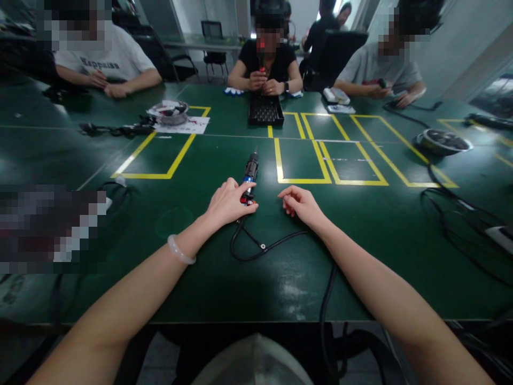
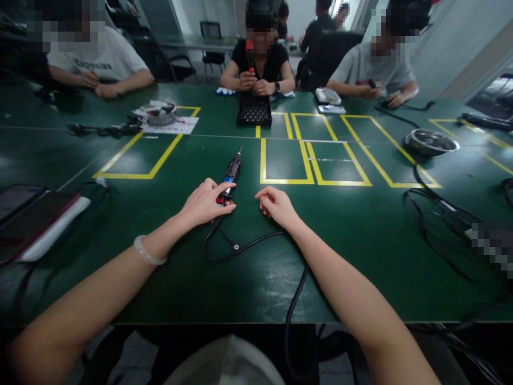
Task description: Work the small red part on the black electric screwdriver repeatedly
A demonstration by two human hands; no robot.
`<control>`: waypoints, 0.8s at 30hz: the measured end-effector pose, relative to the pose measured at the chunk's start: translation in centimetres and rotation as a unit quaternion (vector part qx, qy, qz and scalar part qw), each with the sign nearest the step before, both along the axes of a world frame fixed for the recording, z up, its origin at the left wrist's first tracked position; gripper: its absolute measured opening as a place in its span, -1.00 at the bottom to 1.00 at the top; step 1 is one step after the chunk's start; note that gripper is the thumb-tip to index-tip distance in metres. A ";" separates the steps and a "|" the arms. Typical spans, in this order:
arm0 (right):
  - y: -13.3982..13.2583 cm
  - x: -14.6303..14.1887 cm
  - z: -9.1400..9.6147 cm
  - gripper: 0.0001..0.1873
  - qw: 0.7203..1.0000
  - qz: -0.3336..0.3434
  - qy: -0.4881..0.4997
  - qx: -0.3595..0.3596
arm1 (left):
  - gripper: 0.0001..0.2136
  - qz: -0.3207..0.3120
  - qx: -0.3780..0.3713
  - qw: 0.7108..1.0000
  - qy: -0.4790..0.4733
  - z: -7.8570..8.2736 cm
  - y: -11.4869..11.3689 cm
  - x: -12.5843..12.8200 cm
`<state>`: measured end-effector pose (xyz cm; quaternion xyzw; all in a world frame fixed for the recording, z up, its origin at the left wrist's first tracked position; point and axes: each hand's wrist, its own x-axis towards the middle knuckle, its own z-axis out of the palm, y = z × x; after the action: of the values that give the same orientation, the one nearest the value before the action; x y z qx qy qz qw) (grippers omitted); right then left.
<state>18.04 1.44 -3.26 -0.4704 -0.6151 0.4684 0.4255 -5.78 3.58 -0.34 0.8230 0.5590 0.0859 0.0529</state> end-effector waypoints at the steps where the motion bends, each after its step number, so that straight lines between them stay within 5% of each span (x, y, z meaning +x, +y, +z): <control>1: 0.1 0.2 0.0 -0.83 1.000 -0.003 -0.003 0.001 | -0.37 0.012 0.000 1.000 0.004 0.0 0.6 -0.8; 9: 0.6 0.9 -0.3 -0.84 1.000 -0.015 -0.009 -0.006 | -0.34 0.121 -0.006 0.992 0.030 -0.1 5.5 -10.4; 15: 0.7 0.8 -0.3 -0.83 1.000 -0.004 -0.026 -0.015 | -0.26 0.161 0.004 0.983 0.086 1.4 8.0 -17.5; 20: 0.6 0.7 -0.1 -0.83 0.999 0.001 -0.045 -0.015 | -0.29 0.277 -0.068 0.954 0.089 2.1 10.0 -19.6; 24: 0.5 0.6 -0.1 -0.84 0.999 0.008 -0.052 -0.015 | -0.32 0.300 -0.046 0.950 0.077 1.3 9.8 -19.5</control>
<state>18.65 1.94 -3.39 -0.4955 -0.6329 0.4558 0.3825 -25.25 13.42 0.98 0.6185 0.7855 0.0081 0.0194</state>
